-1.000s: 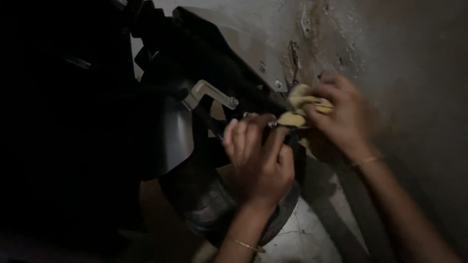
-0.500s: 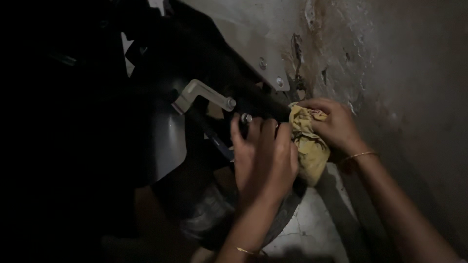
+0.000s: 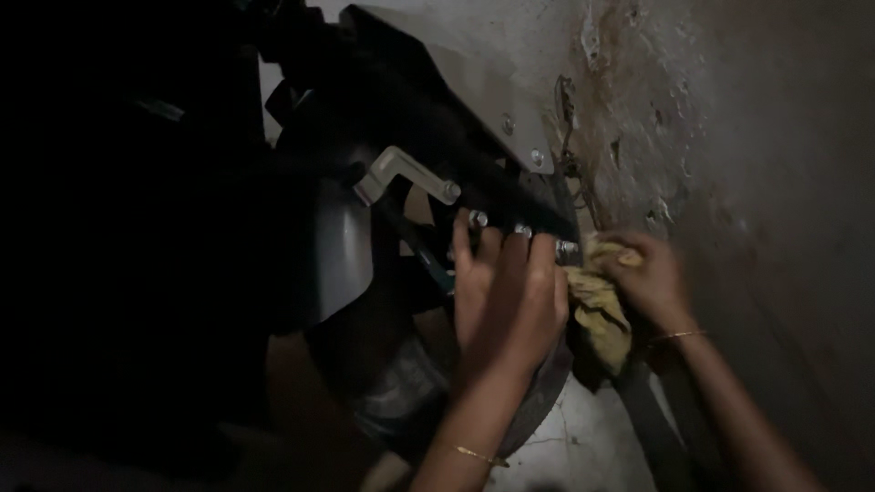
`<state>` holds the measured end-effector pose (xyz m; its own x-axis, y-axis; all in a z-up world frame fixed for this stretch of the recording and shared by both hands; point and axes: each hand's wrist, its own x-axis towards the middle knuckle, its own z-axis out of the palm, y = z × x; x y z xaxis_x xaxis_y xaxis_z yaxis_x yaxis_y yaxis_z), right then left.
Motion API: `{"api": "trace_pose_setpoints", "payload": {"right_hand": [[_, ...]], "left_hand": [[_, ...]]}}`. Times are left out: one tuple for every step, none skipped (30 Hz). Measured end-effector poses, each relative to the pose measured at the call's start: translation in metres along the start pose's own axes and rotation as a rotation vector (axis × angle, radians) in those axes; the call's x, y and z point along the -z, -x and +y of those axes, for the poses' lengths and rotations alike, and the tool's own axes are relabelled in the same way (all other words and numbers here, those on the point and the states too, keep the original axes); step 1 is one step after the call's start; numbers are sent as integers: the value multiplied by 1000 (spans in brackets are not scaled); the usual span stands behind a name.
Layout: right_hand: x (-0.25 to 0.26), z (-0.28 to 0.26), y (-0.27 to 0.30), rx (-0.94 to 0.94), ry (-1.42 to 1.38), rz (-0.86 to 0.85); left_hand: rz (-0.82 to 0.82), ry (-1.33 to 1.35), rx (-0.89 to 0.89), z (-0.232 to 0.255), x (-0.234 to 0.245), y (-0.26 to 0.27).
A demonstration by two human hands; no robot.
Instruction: The person wipes the seat and body panels of a scooter with a yellow cloth. They then move to the front of the vehicle to clean the chrome bumper and the wheel assembly, including the brake caliper and spokes.
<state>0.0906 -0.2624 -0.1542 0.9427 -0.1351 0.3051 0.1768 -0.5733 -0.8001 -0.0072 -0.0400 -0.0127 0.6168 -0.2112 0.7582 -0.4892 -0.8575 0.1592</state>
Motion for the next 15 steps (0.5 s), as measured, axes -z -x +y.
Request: {"api": "trace_pose_setpoints", "payload": {"right_hand": [[4,-12,4,51,3,56],[13,-26,7,103,7,117],[21,-42,10,155,10,177],[29,-60,11,192,25,204],[36,-79,13,228,39,232],[41,-96,17,262,54,256],[43,-112,20,304,117,263],[44,-125,23,344,182,272],[41,-136,25,385,248,282],[34,-144,27,407,289,269],[27,-148,29,430,330,257],[21,-148,32,451,367,243],[14,-145,34,470,390,236],[5,-140,36,487,413,228],[-4,-134,37,505,435,219]], "left_hand": [[-25,-8,5,0,1,1],[-21,-5,3,1,2,1],[-17,-3,2,1,3,2],[-11,-1,1,2,4,2],[-8,-1,-2,2,4,1],[-10,0,-2,3,4,1],[-11,2,-2,3,5,1],[2,24,0,3,5,2],[15,46,2,4,6,3],[31,68,6,4,7,3],[38,82,4,4,7,3],[43,93,2,2,8,3],[48,104,0,1,8,4],[37,94,-7,0,8,4],[27,84,-13,-2,7,4]]}}
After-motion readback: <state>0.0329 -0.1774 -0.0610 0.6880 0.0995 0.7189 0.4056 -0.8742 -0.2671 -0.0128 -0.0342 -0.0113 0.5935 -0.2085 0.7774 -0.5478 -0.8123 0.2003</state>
